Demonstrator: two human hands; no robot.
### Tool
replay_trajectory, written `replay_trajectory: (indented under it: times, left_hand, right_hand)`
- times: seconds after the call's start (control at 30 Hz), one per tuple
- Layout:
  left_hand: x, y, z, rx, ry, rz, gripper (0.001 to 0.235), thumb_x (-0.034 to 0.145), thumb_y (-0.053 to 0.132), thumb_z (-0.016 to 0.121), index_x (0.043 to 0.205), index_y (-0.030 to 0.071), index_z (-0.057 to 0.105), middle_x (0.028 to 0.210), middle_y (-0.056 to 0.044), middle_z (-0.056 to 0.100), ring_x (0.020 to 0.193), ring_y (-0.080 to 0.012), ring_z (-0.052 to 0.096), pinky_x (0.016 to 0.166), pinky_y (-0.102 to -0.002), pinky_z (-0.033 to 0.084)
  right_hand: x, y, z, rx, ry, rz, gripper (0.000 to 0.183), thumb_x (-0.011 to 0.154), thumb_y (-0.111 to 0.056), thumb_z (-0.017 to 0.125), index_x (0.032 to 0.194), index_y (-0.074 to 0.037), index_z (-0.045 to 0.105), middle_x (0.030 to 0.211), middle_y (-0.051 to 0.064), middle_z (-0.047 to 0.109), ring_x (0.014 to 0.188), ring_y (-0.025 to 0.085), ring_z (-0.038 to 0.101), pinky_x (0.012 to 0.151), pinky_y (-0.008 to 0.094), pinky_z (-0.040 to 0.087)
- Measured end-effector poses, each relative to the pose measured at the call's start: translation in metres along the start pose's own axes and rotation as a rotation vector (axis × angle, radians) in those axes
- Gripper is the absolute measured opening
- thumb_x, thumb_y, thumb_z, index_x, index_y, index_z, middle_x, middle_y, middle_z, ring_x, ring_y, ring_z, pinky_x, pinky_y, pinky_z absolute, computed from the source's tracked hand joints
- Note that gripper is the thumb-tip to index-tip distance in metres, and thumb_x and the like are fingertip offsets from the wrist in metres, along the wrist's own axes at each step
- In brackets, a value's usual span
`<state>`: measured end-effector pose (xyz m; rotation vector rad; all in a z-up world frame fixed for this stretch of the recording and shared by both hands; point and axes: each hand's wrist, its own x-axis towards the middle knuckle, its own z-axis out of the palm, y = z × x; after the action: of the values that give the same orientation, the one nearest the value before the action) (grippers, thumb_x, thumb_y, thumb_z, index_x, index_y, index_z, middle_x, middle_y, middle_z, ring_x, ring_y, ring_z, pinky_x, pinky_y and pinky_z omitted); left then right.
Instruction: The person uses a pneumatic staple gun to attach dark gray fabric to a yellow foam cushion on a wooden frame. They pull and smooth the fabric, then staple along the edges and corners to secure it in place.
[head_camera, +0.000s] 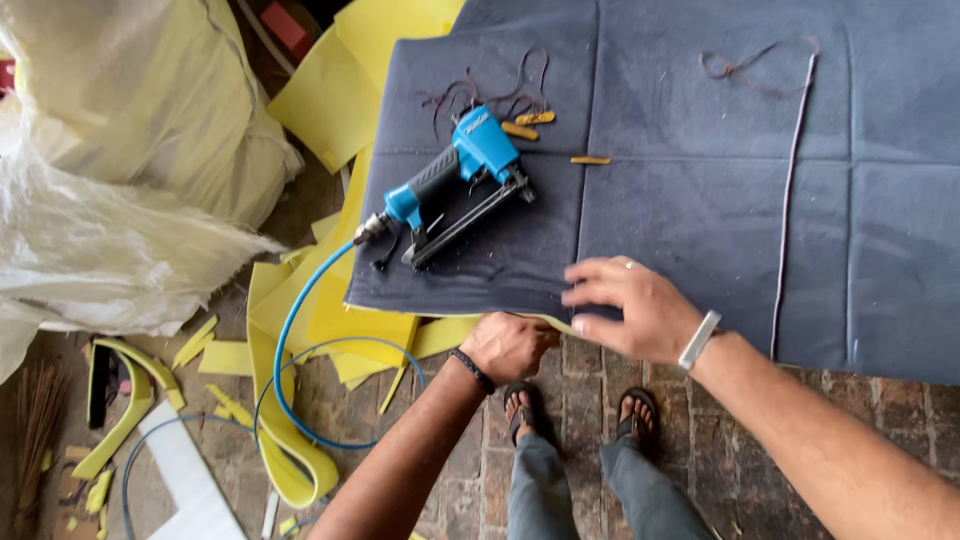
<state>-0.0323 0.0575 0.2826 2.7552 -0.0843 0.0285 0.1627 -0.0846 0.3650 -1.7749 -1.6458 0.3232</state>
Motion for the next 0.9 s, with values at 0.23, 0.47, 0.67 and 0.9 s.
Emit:
replay_trajectory:
  times: [0.23,0.47,0.67,0.9]
  left_hand:
    - [0.021,-0.001,-0.027,-0.114,-0.102,-0.017,0.027,0.072,0.009,0.062,0.093,0.017,0.078,0.089,-0.004,0.074,0.082,-0.025,0.072,0.069,-0.041,0.057]
    - [0.024,-0.009,-0.033,-0.242,-0.091,-0.016,0.021,0.075,0.007,0.064,0.089,0.016,0.077,0.088,-0.005,0.075,0.084,-0.0264,0.072,0.072,-0.043,0.057]
    - [0.019,-0.001,-0.03,-0.183,-0.086,-0.029,0.026,0.075,0.009,0.065,0.096,0.018,0.079,0.09,-0.006,0.076,0.082,-0.0264,0.072,0.07,-0.042,0.057]
    - [0.024,-0.01,-0.02,-0.067,-0.152,0.133,0.023,0.087,0.008,0.062,0.1,0.017,0.08,0.093,-0.005,0.077,0.083,-0.0199,0.073,0.068,-0.035,0.058]
  right_hand:
    - [0.096,0.093,-0.012,-0.091,0.243,0.319,0.026,0.086,-0.019,0.08,0.111,-0.011,0.078,0.106,0.009,0.074,0.094,0.025,0.071,0.084,0.04,0.057]
    - [0.132,0.115,-0.012,-0.003,-0.042,0.726,0.017,0.082,-0.026,0.083,0.097,-0.021,0.08,0.095,0.003,0.078,0.093,0.023,0.075,0.087,0.038,0.058]
    - [0.13,0.099,0.0,-0.31,0.089,0.571,0.019,0.076,-0.028,0.088,0.088,-0.016,0.079,0.096,0.008,0.067,0.093,0.029,0.067,0.081,0.044,0.054]
    - [0.125,0.092,0.006,-0.255,0.228,0.627,0.016,0.08,-0.032,0.086,0.082,-0.018,0.079,0.094,0.004,0.064,0.09,0.027,0.066,0.077,0.044,0.053]
